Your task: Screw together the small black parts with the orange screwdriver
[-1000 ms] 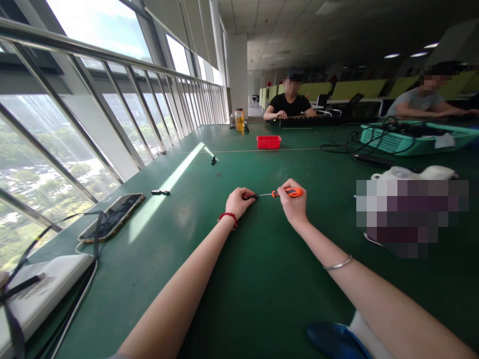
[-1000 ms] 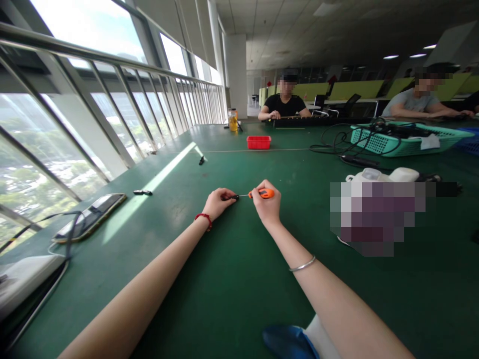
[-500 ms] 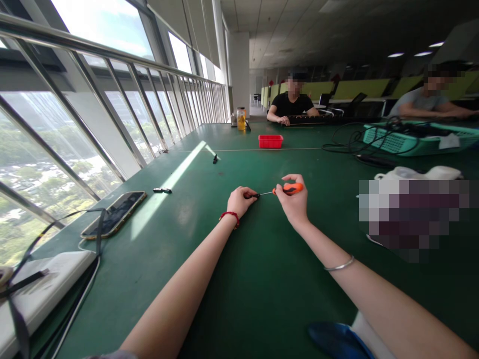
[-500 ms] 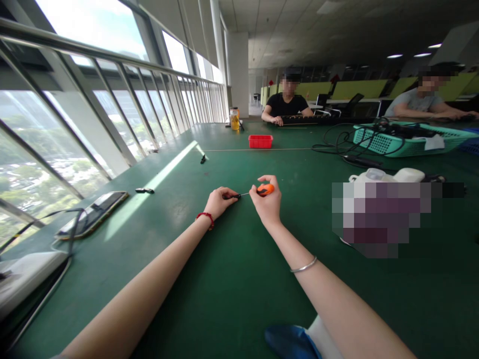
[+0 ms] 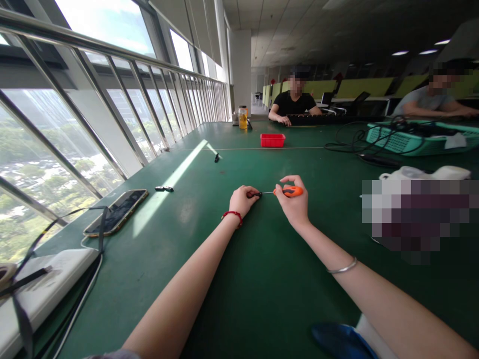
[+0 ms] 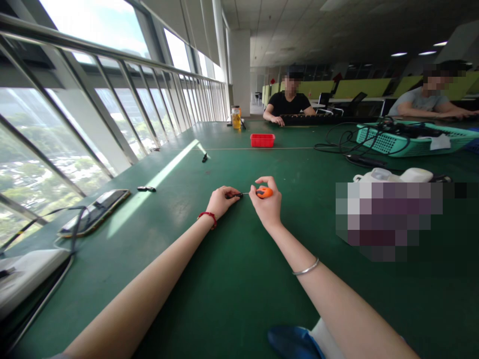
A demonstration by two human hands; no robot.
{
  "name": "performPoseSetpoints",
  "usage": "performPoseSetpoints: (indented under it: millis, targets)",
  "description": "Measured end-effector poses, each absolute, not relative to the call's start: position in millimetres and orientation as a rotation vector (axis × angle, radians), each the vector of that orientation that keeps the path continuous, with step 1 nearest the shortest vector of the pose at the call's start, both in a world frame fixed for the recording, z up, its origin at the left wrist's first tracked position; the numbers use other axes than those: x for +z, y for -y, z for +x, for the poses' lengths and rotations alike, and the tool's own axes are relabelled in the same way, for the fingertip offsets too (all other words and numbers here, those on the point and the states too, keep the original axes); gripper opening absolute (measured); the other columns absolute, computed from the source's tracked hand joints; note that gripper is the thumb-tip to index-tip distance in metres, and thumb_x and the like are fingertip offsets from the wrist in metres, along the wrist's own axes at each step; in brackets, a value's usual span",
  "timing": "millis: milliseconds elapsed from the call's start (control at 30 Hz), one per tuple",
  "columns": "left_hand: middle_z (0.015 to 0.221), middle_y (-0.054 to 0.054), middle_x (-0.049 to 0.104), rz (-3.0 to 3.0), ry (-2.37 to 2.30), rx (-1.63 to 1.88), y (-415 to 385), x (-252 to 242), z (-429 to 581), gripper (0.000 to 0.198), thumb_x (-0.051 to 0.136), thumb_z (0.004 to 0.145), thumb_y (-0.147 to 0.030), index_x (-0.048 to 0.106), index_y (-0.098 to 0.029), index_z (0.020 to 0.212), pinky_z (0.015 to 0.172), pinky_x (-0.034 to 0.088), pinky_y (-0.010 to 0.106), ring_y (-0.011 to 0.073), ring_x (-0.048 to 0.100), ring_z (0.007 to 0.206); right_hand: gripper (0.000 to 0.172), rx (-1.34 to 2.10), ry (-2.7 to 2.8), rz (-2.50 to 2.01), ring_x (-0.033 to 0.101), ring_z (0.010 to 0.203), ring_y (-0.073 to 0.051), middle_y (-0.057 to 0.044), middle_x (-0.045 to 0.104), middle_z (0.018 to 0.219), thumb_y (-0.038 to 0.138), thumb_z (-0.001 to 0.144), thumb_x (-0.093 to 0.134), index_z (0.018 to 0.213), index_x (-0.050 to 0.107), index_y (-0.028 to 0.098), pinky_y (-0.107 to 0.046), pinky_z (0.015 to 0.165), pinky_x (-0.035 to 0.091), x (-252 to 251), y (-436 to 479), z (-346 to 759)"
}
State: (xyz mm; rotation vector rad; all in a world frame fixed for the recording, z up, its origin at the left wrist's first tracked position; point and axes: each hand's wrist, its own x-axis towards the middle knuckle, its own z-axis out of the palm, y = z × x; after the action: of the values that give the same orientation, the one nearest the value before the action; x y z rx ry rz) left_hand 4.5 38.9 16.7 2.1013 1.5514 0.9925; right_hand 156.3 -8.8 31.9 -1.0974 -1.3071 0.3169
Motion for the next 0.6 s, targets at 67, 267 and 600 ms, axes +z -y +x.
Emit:
performPoseSetpoints:
  millis: [67,267,600]
  targets:
    - [0.079,0.002,0.063,2.117,-1.548,0.989,-38.7,16.4,5.0,0.013,0.064,0.071,-0.016,0.07,-0.018,0.082,0.072,0.048,0.025,0.013,0.056,0.072,0.026,0.341,1.307,-1.065,0.045,0.05,-0.009,0.007,0.045,0.063,0.023,0.068,0.06,0.09,0.045,0.021,-0.024,0.054,0.04,32.3,10.1,153.8]
    - [0.081,0.003,0.062,2.162,-1.553,0.982,-38.1,15.1,6.2,0.012,0.061,0.072,-0.016,0.068,-0.018,0.081,0.073,0.048,0.026,0.0133,0.057,0.073,0.013,0.308,1.297,-1.065,0.048,0.056,-0.01,0.003,0.049,0.071,0.024,0.071,0.055,0.081,0.047,0.021,-0.023,0.053,0.04,32.1,11.8,152.4]
    - [0.082,0.003,0.06,2.234,-1.605,0.979,-34.2,14.9,7.9,0.013,0.056,0.071,-0.013,0.065,-0.017,0.078,0.07,0.047,0.026,0.0158,0.056,0.076,0.019,0.142,1.348,-1.124,0.046,0.051,-0.01,0.003,0.049,0.061,0.036,0.078,0.055,0.07,0.047,0.021,-0.023,0.052,0.037,32.9,13.2,153.5]
